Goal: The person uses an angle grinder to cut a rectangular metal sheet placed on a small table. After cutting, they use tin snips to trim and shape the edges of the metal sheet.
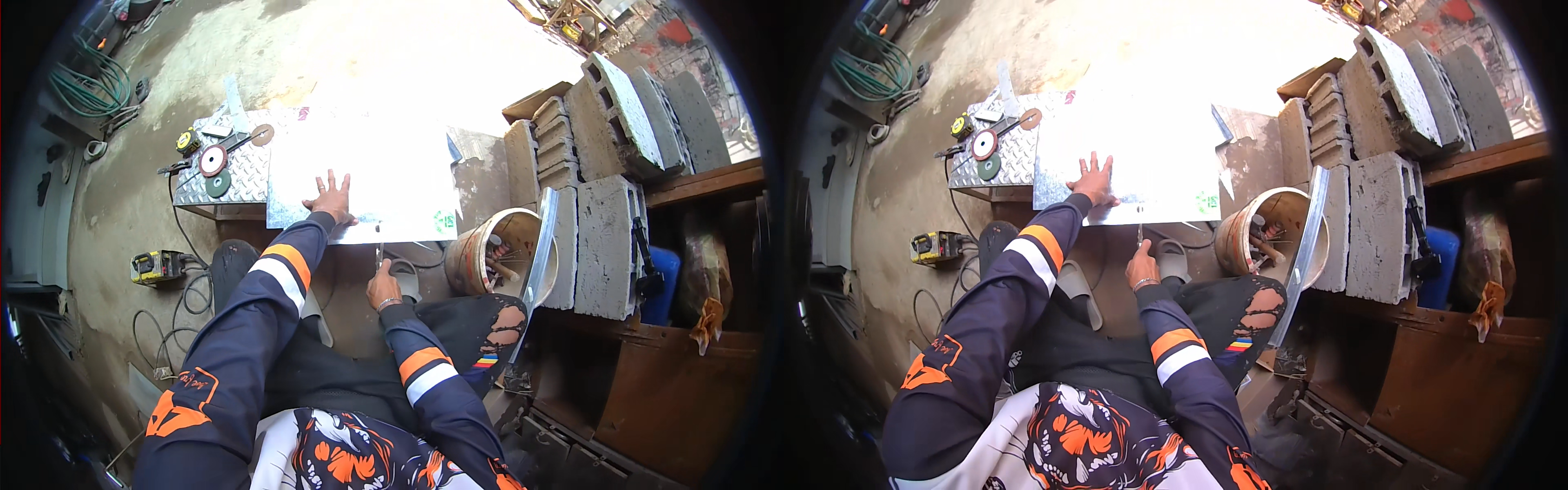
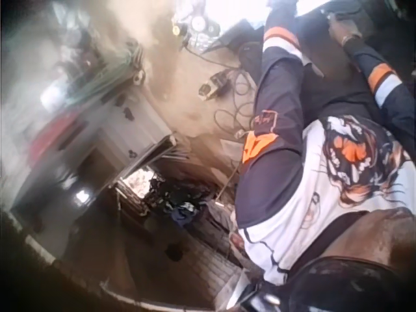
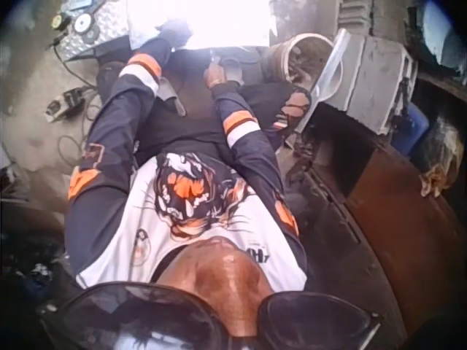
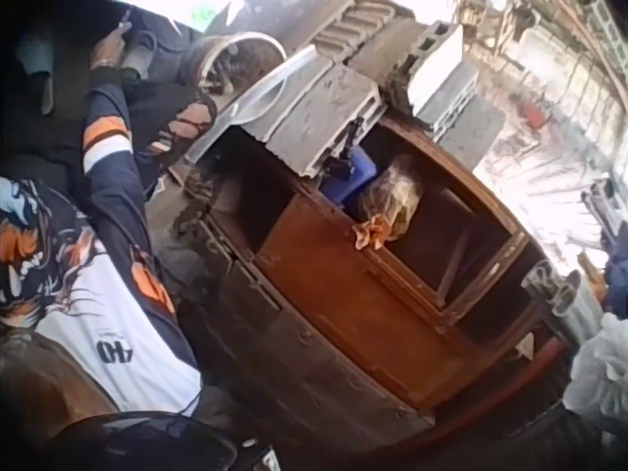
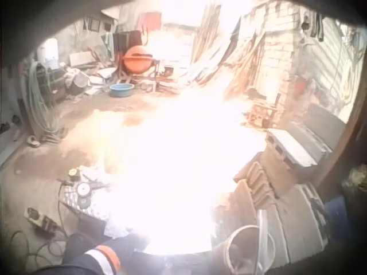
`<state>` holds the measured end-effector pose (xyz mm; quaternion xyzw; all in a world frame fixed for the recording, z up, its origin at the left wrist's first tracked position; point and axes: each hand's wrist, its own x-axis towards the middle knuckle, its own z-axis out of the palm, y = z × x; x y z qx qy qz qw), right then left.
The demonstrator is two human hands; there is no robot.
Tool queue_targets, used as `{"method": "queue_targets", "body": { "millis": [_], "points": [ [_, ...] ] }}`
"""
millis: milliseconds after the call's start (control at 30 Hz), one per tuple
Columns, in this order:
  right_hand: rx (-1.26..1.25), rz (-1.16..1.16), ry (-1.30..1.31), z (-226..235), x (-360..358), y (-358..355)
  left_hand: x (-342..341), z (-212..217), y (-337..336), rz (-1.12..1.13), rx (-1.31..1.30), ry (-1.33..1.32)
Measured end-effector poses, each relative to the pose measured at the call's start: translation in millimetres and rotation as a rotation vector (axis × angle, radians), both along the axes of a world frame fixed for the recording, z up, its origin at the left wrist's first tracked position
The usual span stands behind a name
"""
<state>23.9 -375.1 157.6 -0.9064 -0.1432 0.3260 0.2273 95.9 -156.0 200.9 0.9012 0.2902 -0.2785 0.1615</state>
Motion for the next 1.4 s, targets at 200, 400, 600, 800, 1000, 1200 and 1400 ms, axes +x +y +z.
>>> {"method": "queue_targets", "body": {
  "millis": [200,400,600,800,1000,1200,1400],
  "points": [
    [-0.035,-0.040,-0.019,-3.7,5.4,1.7,-107.6,-35.8,-48.5,0.097,-0.051,-0.840],
    [-0.109,0.036,-0.080,15.9,3.5,3.4,-165.5,-37.5,-134.7,0.809,-1.332,-0.040],
    [-0.247,0.069,-0.141,42.7,-7.8,13.2,-163.9,-80.9,-149.6,0.985,-1.692,-0.186],
    [-0.356,0.056,-0.051,44.2,-6.7,12.2,-167.9,-68.8,-157.0,0.968,-1.553,-0.235],
    [-0.343,0.107,-0.039,35.2,0.4,9.5,-169.9,-32.7,-162.5,0.782,-1.120,-0.410],
    [-0.311,0.108,-0.046,19.3,2.4,4.7,-165.8,-63.4,-174.0,0.564,-0.637,-0.378],
    [-0.276,0.118,-0.117,15.7,-0.9,5.1,-168.6,-88.1,-182.1,0.666,-0.649,-0.459]
  ]
}}
